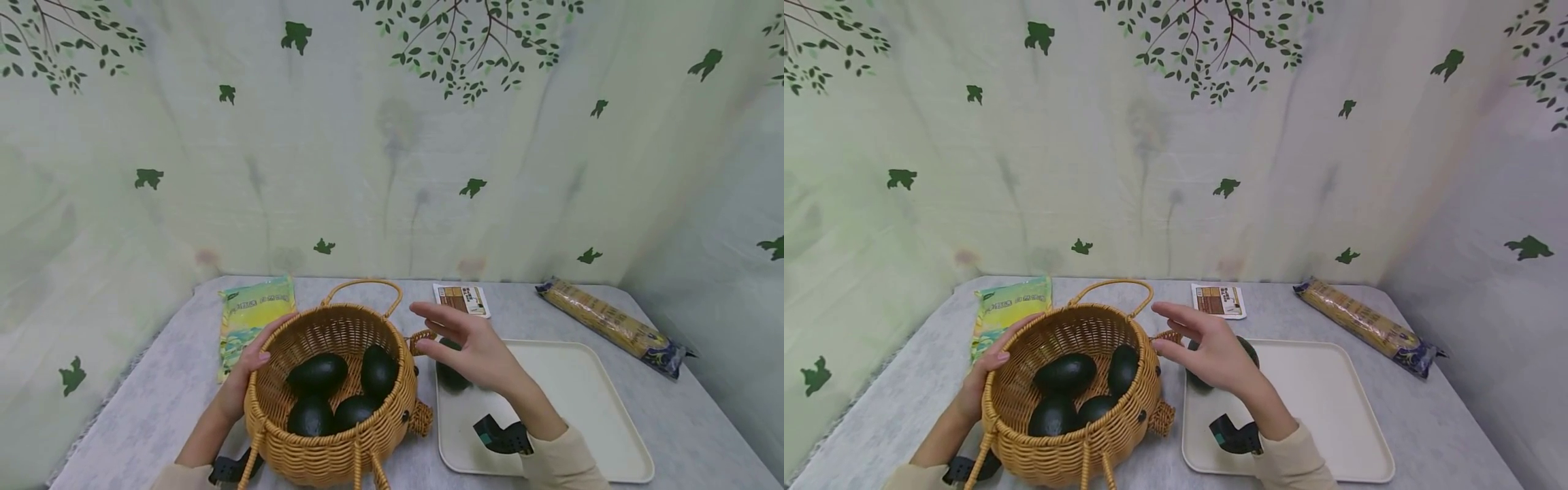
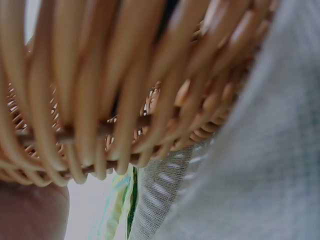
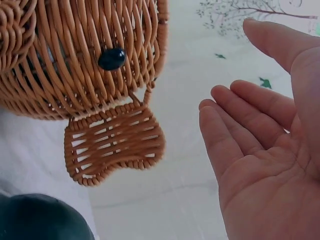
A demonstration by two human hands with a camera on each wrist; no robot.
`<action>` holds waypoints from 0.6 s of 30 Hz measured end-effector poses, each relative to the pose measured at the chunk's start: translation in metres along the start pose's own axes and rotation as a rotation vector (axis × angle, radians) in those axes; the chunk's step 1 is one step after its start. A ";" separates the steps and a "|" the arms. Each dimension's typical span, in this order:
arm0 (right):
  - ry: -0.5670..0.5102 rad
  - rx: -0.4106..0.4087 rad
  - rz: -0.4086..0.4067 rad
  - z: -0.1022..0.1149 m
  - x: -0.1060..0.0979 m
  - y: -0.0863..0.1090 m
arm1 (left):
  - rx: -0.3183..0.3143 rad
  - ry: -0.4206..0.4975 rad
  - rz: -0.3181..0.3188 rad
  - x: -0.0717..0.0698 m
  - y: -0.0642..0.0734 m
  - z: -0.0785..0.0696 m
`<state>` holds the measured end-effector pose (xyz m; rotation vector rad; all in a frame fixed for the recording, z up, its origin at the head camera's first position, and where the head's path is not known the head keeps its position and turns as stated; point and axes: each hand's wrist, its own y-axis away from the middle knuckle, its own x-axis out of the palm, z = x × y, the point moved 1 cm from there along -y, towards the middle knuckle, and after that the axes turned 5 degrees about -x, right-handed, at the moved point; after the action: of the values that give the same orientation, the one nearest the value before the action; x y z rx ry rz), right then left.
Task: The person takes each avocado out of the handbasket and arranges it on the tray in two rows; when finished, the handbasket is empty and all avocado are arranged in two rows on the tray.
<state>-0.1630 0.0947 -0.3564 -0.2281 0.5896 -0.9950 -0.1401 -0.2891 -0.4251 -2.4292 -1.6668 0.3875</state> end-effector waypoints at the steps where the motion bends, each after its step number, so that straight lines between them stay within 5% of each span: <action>1: -0.003 0.001 0.002 0.001 0.001 -0.001 | -0.001 0.000 0.000 0.000 0.000 0.000; 18: -0.024 -0.008 0.075 0.007 0.027 -0.022 | 0.024 -0.014 -0.001 0.000 0.000 0.001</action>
<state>-0.1642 0.0597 -0.3501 -0.2238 0.5764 -0.9166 -0.1409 -0.2895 -0.4263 -2.4143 -1.6590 0.4235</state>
